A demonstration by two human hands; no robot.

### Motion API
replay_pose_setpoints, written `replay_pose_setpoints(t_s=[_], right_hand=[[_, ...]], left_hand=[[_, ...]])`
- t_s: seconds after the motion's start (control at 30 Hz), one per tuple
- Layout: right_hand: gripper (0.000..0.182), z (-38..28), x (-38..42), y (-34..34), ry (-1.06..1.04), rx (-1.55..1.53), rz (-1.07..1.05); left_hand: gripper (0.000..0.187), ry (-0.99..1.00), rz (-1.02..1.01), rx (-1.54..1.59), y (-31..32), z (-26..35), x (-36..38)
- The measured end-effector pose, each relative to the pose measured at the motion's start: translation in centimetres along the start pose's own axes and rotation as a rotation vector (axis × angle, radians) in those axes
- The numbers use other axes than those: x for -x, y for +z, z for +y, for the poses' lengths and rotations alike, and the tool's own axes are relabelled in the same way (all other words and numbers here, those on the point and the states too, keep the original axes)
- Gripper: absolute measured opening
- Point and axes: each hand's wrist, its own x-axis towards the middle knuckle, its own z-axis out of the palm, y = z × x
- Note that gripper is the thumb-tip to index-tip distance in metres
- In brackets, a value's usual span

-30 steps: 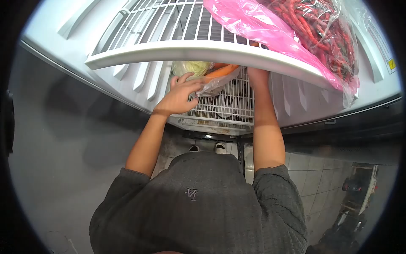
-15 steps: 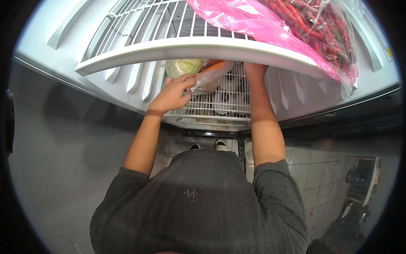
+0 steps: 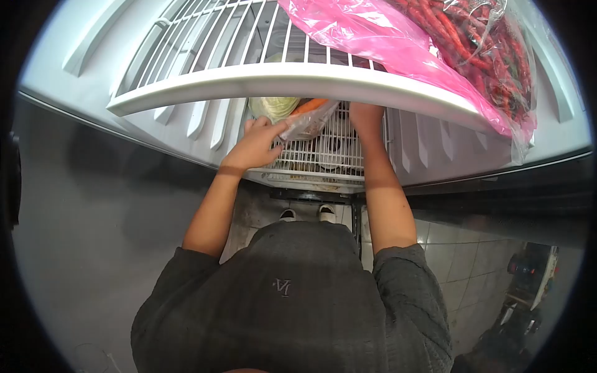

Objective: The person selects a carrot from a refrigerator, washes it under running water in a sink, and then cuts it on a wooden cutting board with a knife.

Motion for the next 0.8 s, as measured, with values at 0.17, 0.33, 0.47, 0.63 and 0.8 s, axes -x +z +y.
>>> replay_pose_setpoints(t_s=[0.17, 0.33, 0.47, 0.63, 0.8], right_hand=[[0.020, 1.5, 0.6, -0.6, 0.597, -0.137, -0.071], [0.021, 0.8, -0.1, -1.7, 0.397, -0.072, 0.079], [0.022, 1.8, -1.2, -1.7, 0.028, 0.225, -0.010], [0.023, 0.8, -1.2, -1.6, 0.211, 0.102, 0.178], [0.023, -0.5, -1.2, -2.5, 0.281, -0.066, 0.362]], left_hand=[[0.047, 0.067, 0.167, -0.018, 0.1, -0.5, -1.1], [0.038, 0.026, 0.208, -0.131, 2.0, -1.1, -2.2], [0.032, -0.040, 0.152, -0.217, 2.8, -1.7, -2.3], [0.028, 0.088, 0.201, -0.142, 1.2, -0.6, -1.5], [0.027, 0.046, 0.088, -0.055, 0.3, -0.7, -0.8]])
